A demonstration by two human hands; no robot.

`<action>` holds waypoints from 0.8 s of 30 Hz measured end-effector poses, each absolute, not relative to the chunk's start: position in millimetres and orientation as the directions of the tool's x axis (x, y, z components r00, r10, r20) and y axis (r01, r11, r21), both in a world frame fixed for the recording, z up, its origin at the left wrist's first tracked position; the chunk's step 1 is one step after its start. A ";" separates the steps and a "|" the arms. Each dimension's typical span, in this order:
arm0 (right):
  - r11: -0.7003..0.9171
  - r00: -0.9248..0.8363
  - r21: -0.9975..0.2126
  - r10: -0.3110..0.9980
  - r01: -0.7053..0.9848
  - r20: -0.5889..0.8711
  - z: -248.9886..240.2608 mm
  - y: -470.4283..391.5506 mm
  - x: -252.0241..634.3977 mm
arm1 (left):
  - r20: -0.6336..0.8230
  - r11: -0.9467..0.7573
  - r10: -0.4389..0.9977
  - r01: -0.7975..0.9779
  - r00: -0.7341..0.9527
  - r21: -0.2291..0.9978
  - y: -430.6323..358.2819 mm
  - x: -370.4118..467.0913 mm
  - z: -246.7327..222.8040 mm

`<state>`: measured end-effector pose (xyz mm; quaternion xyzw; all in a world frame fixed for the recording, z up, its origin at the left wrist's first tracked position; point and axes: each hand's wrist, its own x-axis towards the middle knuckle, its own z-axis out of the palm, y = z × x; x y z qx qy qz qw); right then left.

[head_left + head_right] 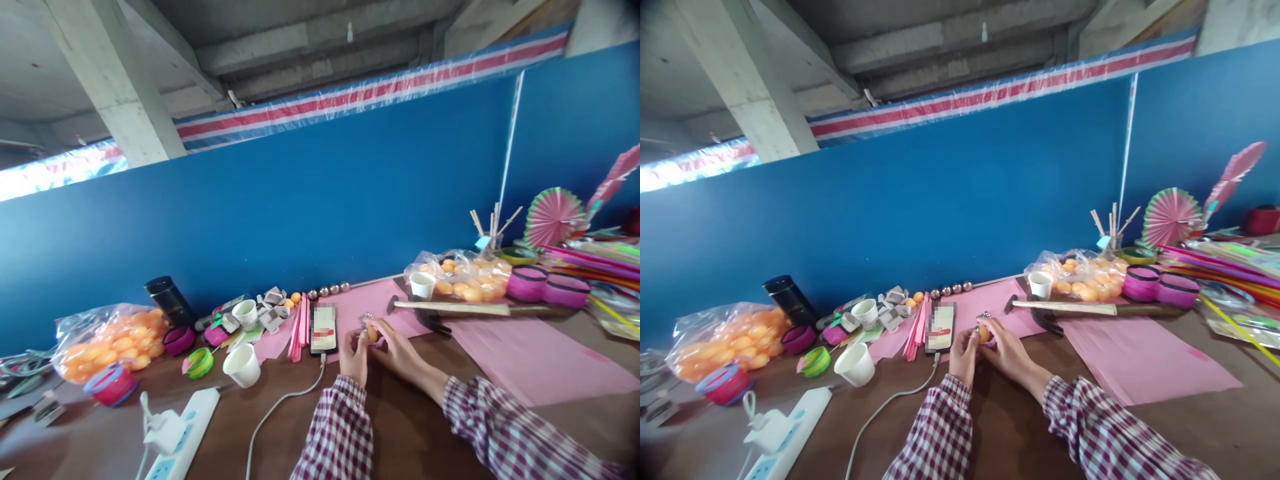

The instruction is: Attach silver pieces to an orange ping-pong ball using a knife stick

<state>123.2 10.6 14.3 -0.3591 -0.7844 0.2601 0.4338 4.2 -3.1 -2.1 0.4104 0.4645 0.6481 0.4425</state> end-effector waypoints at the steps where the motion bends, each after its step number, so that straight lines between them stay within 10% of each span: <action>1: 0.606 -0.369 -0.718 0.790 0.344 0.490 13.9 11.0 123.4 | 0.136 -0.185 0.954 -0.171 -0.266 0.968 -3.3 4.1 -2.4; 24: 0.653 -0.397 -0.635 0.756 0.413 0.520 12.3 12.1 123.8 | 0.152 -0.213 0.946 -0.194 -0.288 0.958 0.5 2.5 -9.3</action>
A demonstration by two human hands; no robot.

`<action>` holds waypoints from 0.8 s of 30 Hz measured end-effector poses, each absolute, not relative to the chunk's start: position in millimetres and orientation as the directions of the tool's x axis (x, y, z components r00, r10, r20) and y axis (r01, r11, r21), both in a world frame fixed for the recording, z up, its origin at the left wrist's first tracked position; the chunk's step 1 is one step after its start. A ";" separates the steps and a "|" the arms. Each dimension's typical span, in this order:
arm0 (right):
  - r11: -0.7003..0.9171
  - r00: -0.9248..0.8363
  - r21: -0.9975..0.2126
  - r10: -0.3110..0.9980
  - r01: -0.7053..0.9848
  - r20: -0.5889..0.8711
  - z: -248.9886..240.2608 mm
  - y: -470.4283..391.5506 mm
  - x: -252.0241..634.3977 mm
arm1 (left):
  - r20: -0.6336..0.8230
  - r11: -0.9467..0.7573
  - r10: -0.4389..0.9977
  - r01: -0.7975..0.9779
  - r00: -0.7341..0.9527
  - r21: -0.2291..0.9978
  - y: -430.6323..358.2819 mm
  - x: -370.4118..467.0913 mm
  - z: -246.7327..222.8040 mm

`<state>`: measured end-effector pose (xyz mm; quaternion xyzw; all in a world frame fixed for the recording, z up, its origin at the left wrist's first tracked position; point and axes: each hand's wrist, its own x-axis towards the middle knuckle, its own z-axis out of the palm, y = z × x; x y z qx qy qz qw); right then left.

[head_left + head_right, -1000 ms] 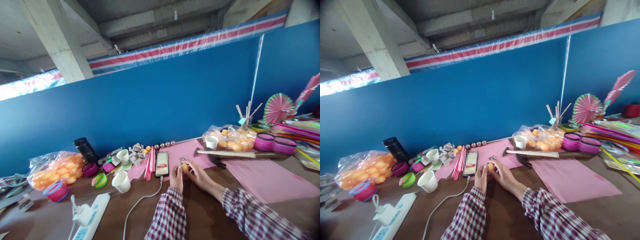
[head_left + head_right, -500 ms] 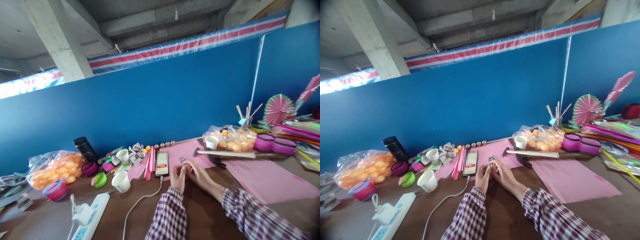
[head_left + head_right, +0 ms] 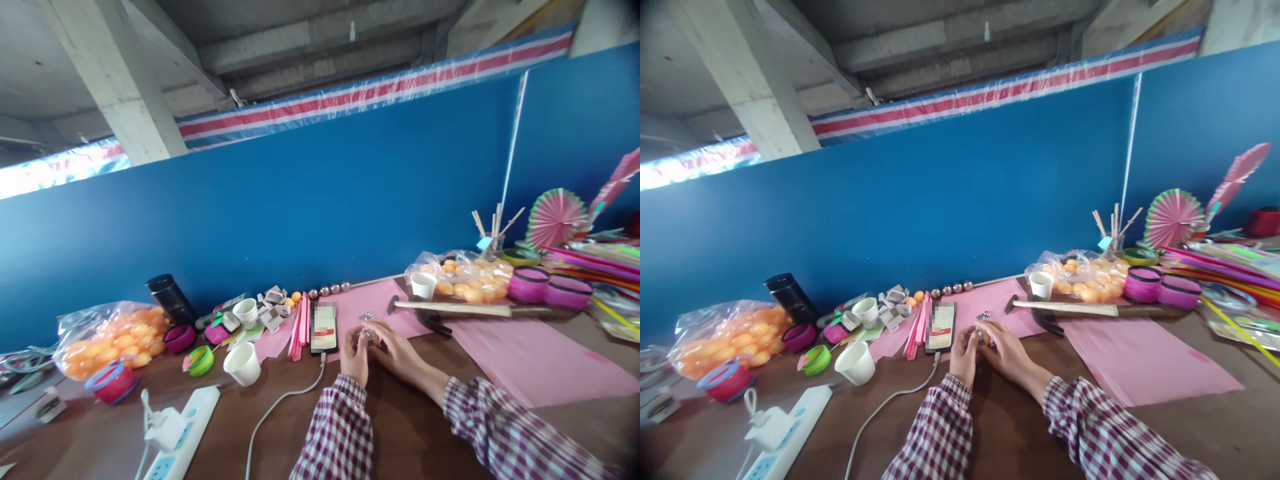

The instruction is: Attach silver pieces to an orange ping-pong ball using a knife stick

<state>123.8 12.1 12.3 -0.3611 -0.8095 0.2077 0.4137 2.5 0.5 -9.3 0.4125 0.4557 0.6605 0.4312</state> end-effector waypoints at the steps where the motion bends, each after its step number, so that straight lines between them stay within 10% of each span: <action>1: 0.645 -0.386 -0.640 0.764 0.417 0.518 11.6 12.2 123.5 | 0.150 -0.213 0.946 -0.202 -0.289 0.956 0.9 2.2 -9.8; 24: 0.656 -0.416 -0.647 0.751 0.388 0.512 14.3 10.5 124.2 | 0.097 -0.173 0.958 -0.276 -0.268 0.945 -0.9 3.2 -7.9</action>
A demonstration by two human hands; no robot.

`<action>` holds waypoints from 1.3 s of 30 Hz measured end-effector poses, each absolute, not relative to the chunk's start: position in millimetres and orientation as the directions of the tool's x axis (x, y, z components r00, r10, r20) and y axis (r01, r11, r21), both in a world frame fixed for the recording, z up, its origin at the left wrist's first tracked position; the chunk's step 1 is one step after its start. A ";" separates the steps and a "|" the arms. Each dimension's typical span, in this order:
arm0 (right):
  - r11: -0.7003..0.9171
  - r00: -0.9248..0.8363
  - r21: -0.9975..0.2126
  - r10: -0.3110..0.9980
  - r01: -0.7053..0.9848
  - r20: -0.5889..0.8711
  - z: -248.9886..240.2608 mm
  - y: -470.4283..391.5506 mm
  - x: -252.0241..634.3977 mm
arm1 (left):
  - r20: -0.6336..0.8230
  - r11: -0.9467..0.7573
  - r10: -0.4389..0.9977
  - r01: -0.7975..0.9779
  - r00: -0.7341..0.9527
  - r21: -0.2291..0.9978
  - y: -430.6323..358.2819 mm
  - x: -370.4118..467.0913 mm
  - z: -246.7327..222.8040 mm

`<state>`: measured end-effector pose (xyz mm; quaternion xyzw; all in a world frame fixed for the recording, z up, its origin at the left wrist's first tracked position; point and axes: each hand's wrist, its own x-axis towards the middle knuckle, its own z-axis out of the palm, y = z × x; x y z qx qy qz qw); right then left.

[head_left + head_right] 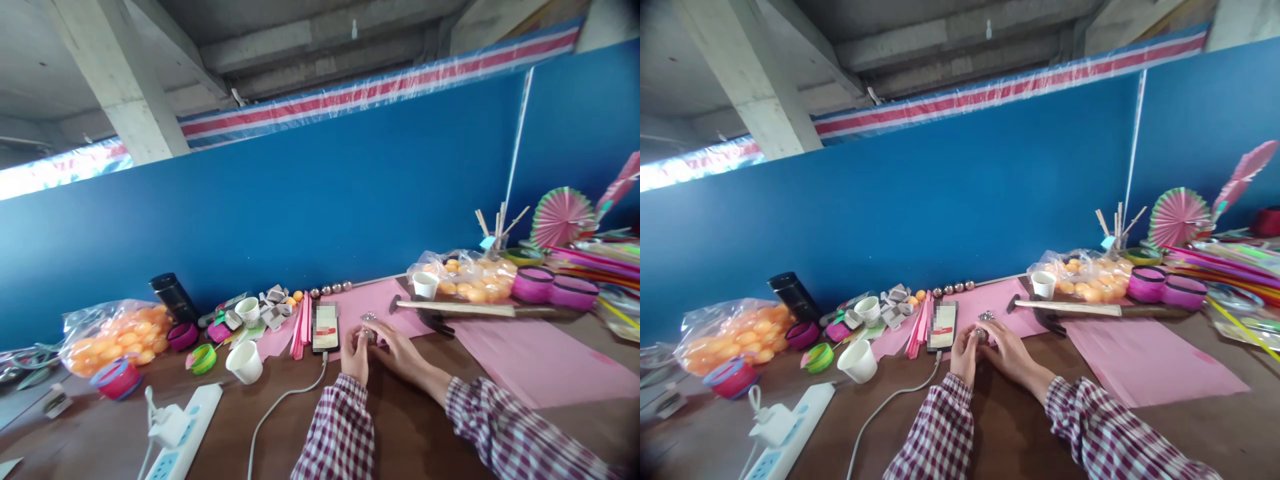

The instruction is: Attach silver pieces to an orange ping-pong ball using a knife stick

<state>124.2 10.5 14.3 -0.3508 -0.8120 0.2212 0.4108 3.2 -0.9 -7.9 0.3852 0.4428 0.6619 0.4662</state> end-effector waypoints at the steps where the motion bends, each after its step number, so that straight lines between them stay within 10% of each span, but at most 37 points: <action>1: 0.646 -0.408 -0.655 0.761 0.393 0.505 13.7 10.3 123.8 | 0.098 -0.177 0.957 -0.281 -0.274 0.943 -0.8 3.4 -7.5; 39: 0.664 -0.384 -0.638 0.747 0.391 0.542 13.7 12.8 126.9 | 0.109 -0.169 0.967 -0.258 -0.229 0.951 -2.2 2.1 -7.0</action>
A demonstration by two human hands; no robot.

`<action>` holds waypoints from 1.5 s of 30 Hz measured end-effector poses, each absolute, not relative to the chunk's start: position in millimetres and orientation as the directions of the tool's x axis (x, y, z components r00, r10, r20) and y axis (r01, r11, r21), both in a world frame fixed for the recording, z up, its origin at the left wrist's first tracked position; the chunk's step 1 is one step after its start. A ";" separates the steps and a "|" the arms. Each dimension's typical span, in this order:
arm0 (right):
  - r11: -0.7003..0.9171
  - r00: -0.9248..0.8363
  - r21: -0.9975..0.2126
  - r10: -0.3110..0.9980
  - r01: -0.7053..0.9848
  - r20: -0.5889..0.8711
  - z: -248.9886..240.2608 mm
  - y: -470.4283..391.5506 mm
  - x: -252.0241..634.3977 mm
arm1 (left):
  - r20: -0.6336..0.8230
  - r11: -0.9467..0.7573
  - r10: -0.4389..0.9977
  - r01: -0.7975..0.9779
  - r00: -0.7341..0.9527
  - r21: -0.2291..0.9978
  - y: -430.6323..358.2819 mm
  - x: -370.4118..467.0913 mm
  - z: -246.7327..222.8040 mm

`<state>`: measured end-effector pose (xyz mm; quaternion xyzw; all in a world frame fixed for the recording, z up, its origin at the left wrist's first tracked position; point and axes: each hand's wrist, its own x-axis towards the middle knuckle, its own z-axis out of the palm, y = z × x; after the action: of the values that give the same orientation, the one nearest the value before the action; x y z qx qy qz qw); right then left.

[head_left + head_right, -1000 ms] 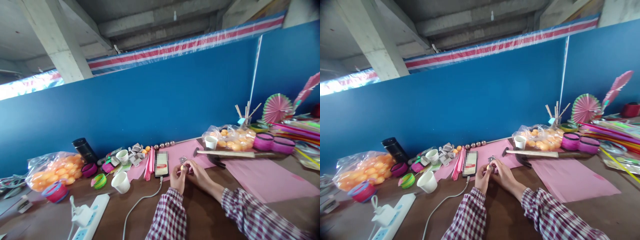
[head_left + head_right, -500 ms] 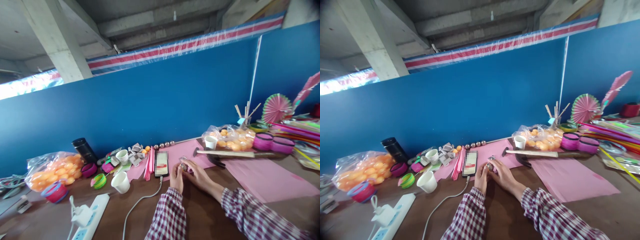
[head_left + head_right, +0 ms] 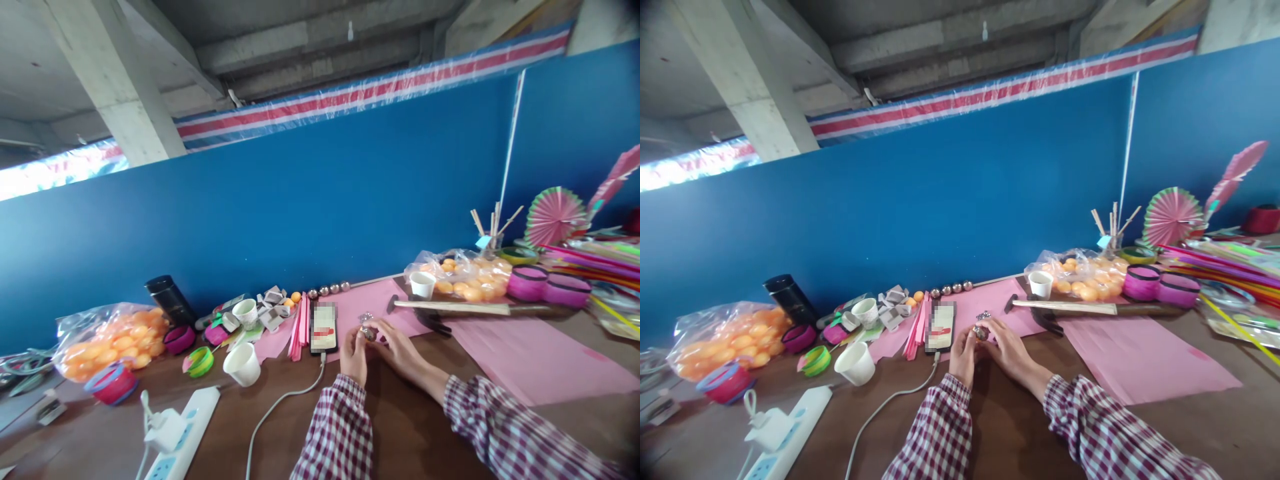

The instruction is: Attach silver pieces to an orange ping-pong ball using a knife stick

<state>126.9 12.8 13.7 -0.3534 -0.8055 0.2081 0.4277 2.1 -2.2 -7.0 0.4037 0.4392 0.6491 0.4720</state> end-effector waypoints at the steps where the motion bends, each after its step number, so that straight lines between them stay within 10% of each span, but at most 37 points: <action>1: 0.670 -0.391 -0.637 0.741 0.380 0.546 13.7 12.8 126.8 | 0.115 -0.173 0.967 -0.259 -0.226 0.950 -1.9 2.1 -7.4; 16: 0.669 -0.383 -0.661 0.741 0.341 0.552 10.0 14.0 125.4 | 0.198 -0.234 0.961 -0.188 -0.192 0.954 -3.2 2.7 -7.1; 33: 0.778 -0.605 -0.022 0.505 0.628 0.615 10.0 10.5 119.6 | 0.094 -0.151 0.983 -0.399 -0.158 0.904 -3.2 3.2 -5.3; 40: 0.775 -0.590 -0.093 0.547 0.625 0.594 7.0 9.2 120.2 | 0.102 -0.166 0.974 -0.333 -0.201 0.928 -2.5 3.8 -6.0; 45: 0.708 -0.444 -0.371 0.681 0.600 0.582 1.4 12.3 122.4 | 0.103 -0.184 0.954 -0.280 -0.281 0.942 -2.9 1.3 -7.2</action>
<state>122.4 12.3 1.4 -0.3780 -0.8478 0.0551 0.3679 1.3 -2.9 -7.2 0.3821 0.4411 0.6679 0.4619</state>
